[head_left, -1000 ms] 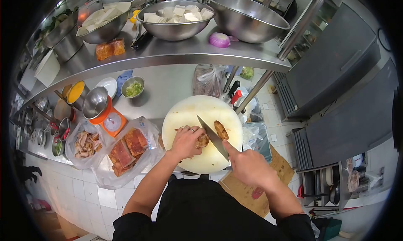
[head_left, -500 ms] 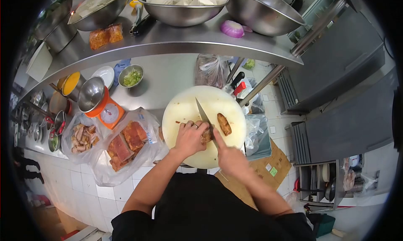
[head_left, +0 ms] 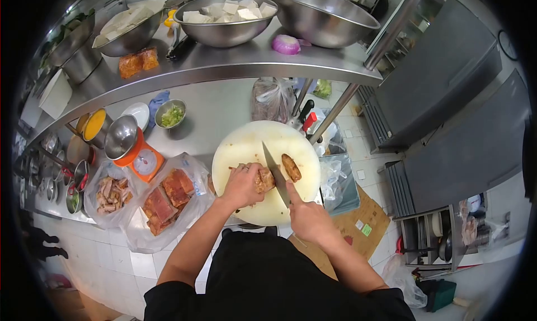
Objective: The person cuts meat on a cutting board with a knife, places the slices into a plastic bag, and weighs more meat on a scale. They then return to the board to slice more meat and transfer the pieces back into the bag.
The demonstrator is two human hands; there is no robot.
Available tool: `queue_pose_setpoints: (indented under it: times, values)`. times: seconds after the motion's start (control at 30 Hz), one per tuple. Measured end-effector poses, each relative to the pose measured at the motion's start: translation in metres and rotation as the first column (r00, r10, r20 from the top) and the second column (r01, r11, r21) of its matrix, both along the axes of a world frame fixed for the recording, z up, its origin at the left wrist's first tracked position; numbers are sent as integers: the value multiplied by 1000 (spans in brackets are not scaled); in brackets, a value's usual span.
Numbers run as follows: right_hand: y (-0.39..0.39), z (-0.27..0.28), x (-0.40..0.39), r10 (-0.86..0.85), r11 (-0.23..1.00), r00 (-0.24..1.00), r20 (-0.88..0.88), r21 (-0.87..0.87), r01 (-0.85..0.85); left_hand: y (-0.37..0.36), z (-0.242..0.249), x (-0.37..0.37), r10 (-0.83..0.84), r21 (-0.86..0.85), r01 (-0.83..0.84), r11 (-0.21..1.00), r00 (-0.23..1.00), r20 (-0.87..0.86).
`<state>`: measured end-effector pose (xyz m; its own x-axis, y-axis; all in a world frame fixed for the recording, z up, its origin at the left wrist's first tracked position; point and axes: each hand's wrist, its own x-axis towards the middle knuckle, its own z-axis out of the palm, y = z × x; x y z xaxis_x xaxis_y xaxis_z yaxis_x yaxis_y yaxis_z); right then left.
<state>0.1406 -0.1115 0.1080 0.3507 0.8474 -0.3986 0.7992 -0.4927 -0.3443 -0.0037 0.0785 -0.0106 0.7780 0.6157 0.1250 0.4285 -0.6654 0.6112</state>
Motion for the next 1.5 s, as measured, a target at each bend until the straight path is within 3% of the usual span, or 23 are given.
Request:
queue_pose_setpoints:
  times: [0.07,0.23,0.33,0.37,0.4,0.43,0.47,0.5,0.53,0.57,0.6,0.63,0.67,0.7,0.77,0.83,0.9,1.1,1.17,1.4,1.47,1.5]
  values:
    - [5,-23,2,-2,1000,1000,-23,-21,1,0,-4,1,-21,12,21,1000,1000,-10]
    - [-8,-59,45,1,989,997,-72,146,10,6,10,6,-94,2,94,996,993,-74]
    - [-29,-58,43,7,984,998,-57,176,3,10,12,-5,-222,-36,219,975,963,-153]
    - [-36,-53,44,-16,989,999,-51,146,23,11,11,-10,-272,296,286,911,958,-89]
    - [-40,-47,46,-34,993,999,-43,115,38,12,11,-15,-335,597,292,747,941,-42]
    - [-44,-43,48,-27,993,999,-43,116,32,12,12,-19,-329,598,288,748,943,-43]
    - [-48,-39,48,-12,987,999,-44,158,19,11,12,-25,-149,376,109,920,986,79]
    - [-50,-35,44,0,979,999,-48,202,10,9,13,-31,58,115,-75,991,988,145]
    - [-48,-27,38,2,979,998,-56,206,9,5,16,-34,60,119,-77,990,989,138]
    - [-45,-16,31,9,990,1000,-26,143,-5,-3,17,-34,294,-174,-280,944,954,61]
    - [-42,-11,28,18,997,1000,6,79,-19,-13,16,-31,484,-431,-466,772,872,-76]
    - [-43,-14,26,26,996,1000,4,82,-26,-23,11,-23,481,-509,-447,736,874,-73]
    - [-45,-19,24,102,991,995,3,88,-102,-34,5,-12,488,-505,-455,734,870,-74]
    - [-47,-22,22,173,980,985,4,94,-173,-45,6,2,495,-355,-492,795,864,-90]
    - [-51,-4,32,134,989,990,-44,64,-131,-50,-10,15,495,-106,-499,860,867,-64]
    - [-53,19,38,93,996,992,-87,27,-91,-46,-2,16,465,-146,-469,871,883,-59]
    - [-53,39,39,19,999,1000,-18,41,-18,-42,3,17,438,-186,-440,878,897,-54]
    - [-39,45,43,115,984,992,46,130,-121,-23,18,-4,148,-362,-168,917,986,-83]
    - [-38,39,46,129,985,989,71,104,-136,-23,18,-11,225,-142,-247,959,962,-155]
    - [-38,30,47,181,982,983,17,58,-182,-25,-6,-18,221,-183,-223,957,975,-28]
    - [-35,27,50,177,979,984,2,100,-176,-22,-7,-16,261,19,-263,964,961,87]
    - [-34,25,50,174,975,985,-13,141,-171,-20,-1,-17,260,18,-262,965,962,86]
